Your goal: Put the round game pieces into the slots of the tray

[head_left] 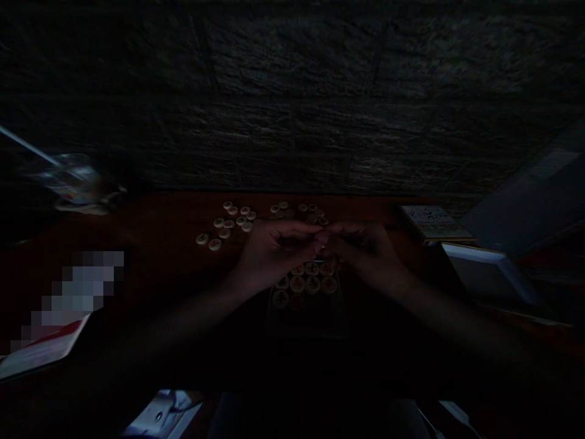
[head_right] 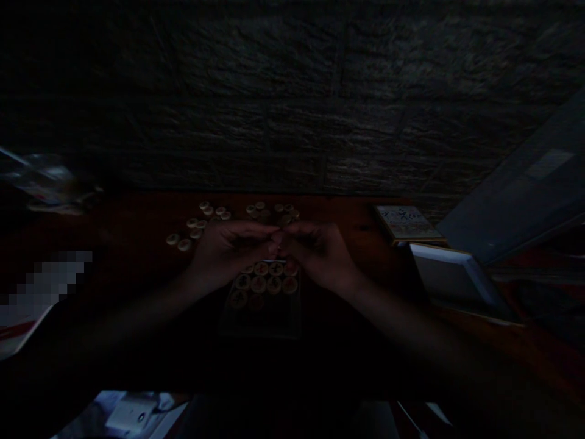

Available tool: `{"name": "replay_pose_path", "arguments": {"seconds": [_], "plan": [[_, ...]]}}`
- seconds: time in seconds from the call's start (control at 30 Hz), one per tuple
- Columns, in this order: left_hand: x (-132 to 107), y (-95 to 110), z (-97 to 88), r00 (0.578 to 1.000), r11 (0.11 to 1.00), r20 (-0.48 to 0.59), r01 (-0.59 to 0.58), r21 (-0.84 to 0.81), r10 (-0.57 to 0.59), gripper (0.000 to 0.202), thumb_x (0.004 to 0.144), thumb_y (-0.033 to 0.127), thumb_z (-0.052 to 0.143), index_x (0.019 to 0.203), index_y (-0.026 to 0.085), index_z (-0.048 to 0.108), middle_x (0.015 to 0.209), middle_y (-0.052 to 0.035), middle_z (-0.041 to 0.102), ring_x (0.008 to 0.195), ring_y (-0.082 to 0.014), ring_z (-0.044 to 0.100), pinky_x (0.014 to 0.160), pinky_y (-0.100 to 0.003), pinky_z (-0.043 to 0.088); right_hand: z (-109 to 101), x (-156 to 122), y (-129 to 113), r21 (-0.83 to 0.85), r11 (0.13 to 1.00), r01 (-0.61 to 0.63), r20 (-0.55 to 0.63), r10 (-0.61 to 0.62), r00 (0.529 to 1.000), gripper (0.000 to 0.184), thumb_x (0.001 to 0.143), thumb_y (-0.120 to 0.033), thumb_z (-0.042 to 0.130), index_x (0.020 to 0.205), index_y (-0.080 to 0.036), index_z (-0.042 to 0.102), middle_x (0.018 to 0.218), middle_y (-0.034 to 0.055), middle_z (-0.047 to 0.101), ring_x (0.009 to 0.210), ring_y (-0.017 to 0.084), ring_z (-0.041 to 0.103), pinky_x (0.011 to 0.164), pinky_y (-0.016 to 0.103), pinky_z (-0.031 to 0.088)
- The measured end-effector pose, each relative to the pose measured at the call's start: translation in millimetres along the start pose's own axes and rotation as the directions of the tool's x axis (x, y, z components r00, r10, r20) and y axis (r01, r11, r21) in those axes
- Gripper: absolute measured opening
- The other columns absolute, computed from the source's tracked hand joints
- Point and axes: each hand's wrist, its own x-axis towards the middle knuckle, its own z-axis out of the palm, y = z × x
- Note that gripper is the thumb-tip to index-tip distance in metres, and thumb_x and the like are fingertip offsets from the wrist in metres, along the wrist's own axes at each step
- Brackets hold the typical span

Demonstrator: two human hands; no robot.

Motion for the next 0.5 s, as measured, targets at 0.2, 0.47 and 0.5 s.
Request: {"name": "replay_pose_path", "arguments": {"seconds": [0.2, 0.47, 0.5], "plan": [[1.4, 2.3, -0.9, 0.998, 0.994, 0.000, 0.066, -0.092, -0.066, 0.027, 0.082, 0.023, 0.088, 0.109, 0.019, 0.083, 0.101, -0.0068, 0.085, 0.085, -0.0196, 0.083, 0.076, -0.025, 0.068, -1.5, 0.9, -0.2, 0.015, 1.000, 0.025, 0.014, -0.025, 1.000, 0.026, 0.075, -0.036, 0.092, 0.093, -0.020, 0.083, 0.071, 0.0003, 0.076, 0.056, 0.010, 0.065, 0.052, 0.020, 0.052], [-0.2, 4.6, -0.8, 0.996, 0.990, -0.014, 0.090, -0.105, -0.092, 0.029, 0.081, 0.020, 0.087, 0.109, 0.021, 0.083, 0.110, -0.0071, 0.083, 0.095, -0.0246, 0.082, 0.082, -0.033, 0.070, 1.1, 1.4, -4.7, 0.028, 0.999, 0.021, 0.030, -0.022, 0.999, 0.028, 0.070, -0.032, 0.095, 0.089, -0.019, 0.081, 0.074, 0.0016, 0.077, 0.057, 0.011, 0.065, 0.053, 0.022, 0.053], [-0.3, 4.4, -0.8, 0.996, 0.991, -0.007, 0.089, -0.103, -0.090, 0.030, 0.080, 0.020, 0.088, 0.109, 0.021, 0.083, 0.110, -0.0071, 0.083, 0.095, -0.0249, 0.082, 0.082, -0.033, 0.070, 1.1, 1.3, -4.1, 0.024, 0.999, 0.022, 0.029, -0.023, 0.999, 0.028, 0.070, -0.033, 0.095, 0.089, -0.018, 0.080, 0.074, 0.0018, 0.077, 0.057, 0.012, 0.066, 0.054, 0.022, 0.054]]}}
